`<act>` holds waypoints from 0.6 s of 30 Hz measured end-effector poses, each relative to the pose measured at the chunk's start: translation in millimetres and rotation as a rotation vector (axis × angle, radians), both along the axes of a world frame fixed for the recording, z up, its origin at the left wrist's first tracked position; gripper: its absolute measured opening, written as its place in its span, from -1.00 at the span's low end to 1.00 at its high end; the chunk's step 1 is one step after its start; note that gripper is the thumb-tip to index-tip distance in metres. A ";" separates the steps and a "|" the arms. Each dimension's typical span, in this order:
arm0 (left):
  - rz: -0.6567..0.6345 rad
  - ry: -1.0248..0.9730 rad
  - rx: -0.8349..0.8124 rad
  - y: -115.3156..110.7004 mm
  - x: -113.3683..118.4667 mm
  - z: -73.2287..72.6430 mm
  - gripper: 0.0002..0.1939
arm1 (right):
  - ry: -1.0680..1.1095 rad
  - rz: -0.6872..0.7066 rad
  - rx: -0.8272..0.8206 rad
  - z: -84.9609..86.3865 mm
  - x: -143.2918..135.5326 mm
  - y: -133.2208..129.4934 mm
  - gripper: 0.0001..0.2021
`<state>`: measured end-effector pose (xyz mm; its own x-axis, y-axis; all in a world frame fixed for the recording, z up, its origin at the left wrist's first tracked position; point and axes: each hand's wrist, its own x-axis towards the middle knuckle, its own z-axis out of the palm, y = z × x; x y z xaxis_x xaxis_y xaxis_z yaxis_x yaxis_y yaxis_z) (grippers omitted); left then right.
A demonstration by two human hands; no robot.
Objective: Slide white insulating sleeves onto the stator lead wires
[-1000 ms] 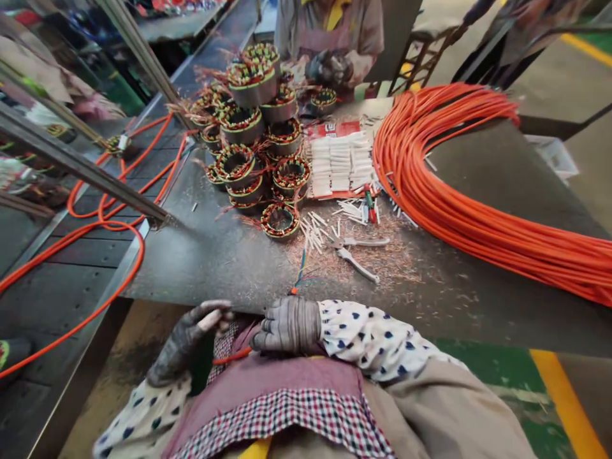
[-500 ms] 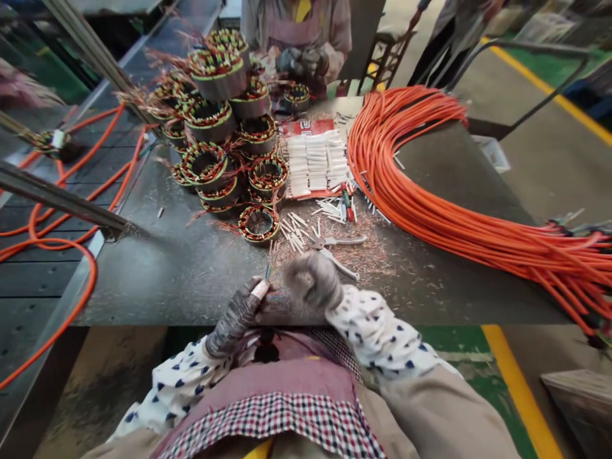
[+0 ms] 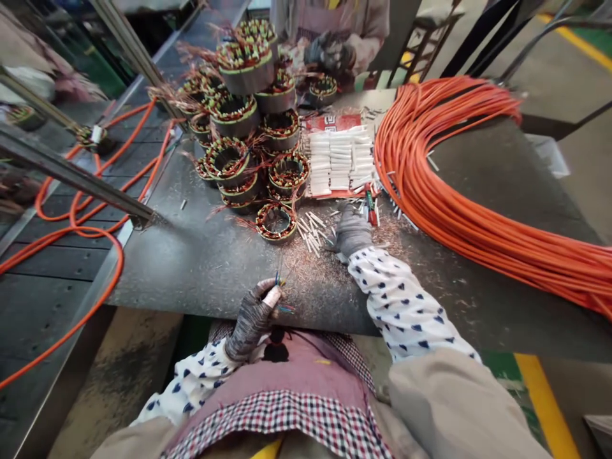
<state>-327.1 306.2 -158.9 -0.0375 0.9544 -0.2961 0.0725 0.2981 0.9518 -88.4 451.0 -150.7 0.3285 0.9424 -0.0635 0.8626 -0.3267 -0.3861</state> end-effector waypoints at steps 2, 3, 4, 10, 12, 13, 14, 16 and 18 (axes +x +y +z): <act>0.021 -0.005 0.012 -1.6 -1.5 2.0 -0.70 | 0.180 -0.012 0.107 5.7 -5.3 -28.3 -0.53; 0.023 -0.013 0.008 -2.5 -1.6 3.1 -0.70 | 0.388 0.007 0.167 7.8 -10.4 -45.7 -0.49; 0.027 -0.018 0.006 -3.4 -1.4 4.5 -0.71 | 0.652 0.045 0.205 9.1 -17.2 -64.0 -0.46; 0.031 0.019 0.005 -9.2 4.3 16.4 -0.74 | 1.612 0.189 0.155 3.9 -72.7 -136.1 -0.43; 0.036 -0.010 -0.018 -13.6 5.8 20.1 -0.72 | 1.622 0.142 0.374 4.4 -81.4 -133.9 -0.49; 0.038 -0.035 -0.034 -16.4 6.3 21.7 -0.71 | 1.611 0.101 0.497 6.8 -81.6 -129.1 -0.54; 0.041 -0.061 -0.050 -19.2 6.5 23.0 -0.69 | 1.597 0.051 0.616 10.6 -79.0 -122.9 -0.58; 0.051 -0.103 -0.078 -24.2 6.4 25.5 -0.66 | 1.572 -0.033 0.830 20.4 -68.7 -110.7 -0.63; 0.071 -0.123 -0.088 -27.4 6.0 27.8 -0.63 | 1.568 -0.033 0.894 28.5 -58.0 -103.9 -0.59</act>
<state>-321.2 278.8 -131.1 -0.0621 0.9208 -0.3850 -0.0676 0.3809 0.9221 -146.4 347.2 -122.1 0.4864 0.8573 0.1687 -0.4408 0.4075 -0.7998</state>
